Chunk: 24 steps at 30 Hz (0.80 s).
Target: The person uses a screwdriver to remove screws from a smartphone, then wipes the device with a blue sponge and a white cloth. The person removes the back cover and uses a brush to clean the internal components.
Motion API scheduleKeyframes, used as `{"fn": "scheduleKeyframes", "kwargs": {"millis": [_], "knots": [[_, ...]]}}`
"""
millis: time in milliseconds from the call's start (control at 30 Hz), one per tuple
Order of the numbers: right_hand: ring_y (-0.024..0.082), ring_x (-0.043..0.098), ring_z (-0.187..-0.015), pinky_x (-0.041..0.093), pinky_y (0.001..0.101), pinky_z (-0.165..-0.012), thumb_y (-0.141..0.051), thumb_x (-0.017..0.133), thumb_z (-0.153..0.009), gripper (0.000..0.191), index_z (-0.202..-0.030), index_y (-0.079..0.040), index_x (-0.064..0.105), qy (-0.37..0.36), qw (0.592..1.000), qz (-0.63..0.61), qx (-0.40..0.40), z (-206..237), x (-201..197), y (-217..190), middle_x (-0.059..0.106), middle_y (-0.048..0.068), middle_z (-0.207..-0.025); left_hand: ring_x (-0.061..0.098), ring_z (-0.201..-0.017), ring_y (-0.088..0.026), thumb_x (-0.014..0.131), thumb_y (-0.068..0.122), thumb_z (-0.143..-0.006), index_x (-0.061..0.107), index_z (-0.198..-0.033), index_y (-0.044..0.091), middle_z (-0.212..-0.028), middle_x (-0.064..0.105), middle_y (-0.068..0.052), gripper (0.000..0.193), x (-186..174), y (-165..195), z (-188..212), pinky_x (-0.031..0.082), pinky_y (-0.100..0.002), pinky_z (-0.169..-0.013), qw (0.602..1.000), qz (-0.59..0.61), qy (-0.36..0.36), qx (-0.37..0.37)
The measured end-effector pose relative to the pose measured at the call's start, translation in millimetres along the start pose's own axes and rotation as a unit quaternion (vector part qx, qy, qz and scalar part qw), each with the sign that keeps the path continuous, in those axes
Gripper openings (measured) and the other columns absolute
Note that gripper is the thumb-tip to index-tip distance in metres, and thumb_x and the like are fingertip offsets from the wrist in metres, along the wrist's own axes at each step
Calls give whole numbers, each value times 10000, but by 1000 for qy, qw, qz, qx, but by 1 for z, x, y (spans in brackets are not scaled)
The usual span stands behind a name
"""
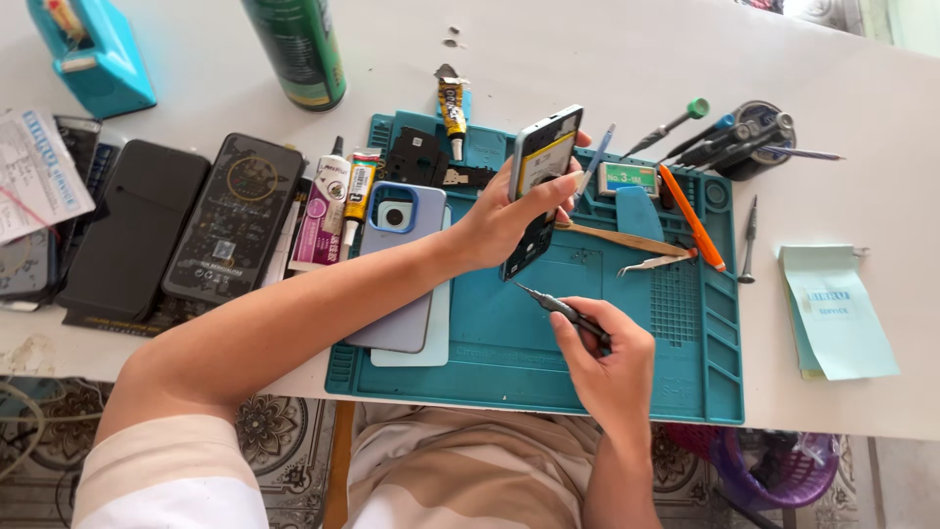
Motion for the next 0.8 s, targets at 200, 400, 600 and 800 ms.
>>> {"fn": "scheduleKeyframes", "kwargs": {"millis": [200,400,600,800], "knots": [[-2,354,-578,243,188,-497,-111,768,-916,171,-1042,5,758,8,1000,6,7,-5,3,-2,462,-70,-625,554,-1034,-94,667,343,-1047,444,-1498,71,-1145,544,-34,572,3,10,-4,530,-278,-881,1000,9,-3,2],[-6,348,-584,245,185,-498,-119,769,-919,180,-1043,11,757,-4,1000,-2,7,-6,13,-1,459,-76,-629,560,-1040,-96,668,348,-1043,441,-1502,82,-1151,547,-30,576,-5,15,-1,538,-280,-879,1000,-10,-5,9],[-20,382,-594,266,174,-500,-102,756,-922,162,-1031,18,755,20,999,-32,16,-4,9,3,505,-98,-658,564,-1043,-99,656,331,-1052,450,-1499,77,-1152,554,-34,554,-8,20,1,541,-282,-879,1000,-12,-9,12],[-7,391,-644,291,171,-534,-89,737,-955,139,-1057,4,729,10,995,-92,31,-2,20,0,538,-78,-738,549,-1041,-90,664,291,-1045,446,-1492,74,-1154,533,-27,542,-11,23,7,523,-276,-866,1000,0,-4,-5]]}}
Point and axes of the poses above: each hand's wrist, its own z-axis away from the middle knuckle, its own x-axis out of the palm, y = z × x, the point moved 8 cm from there along -z, towards the middle knuckle
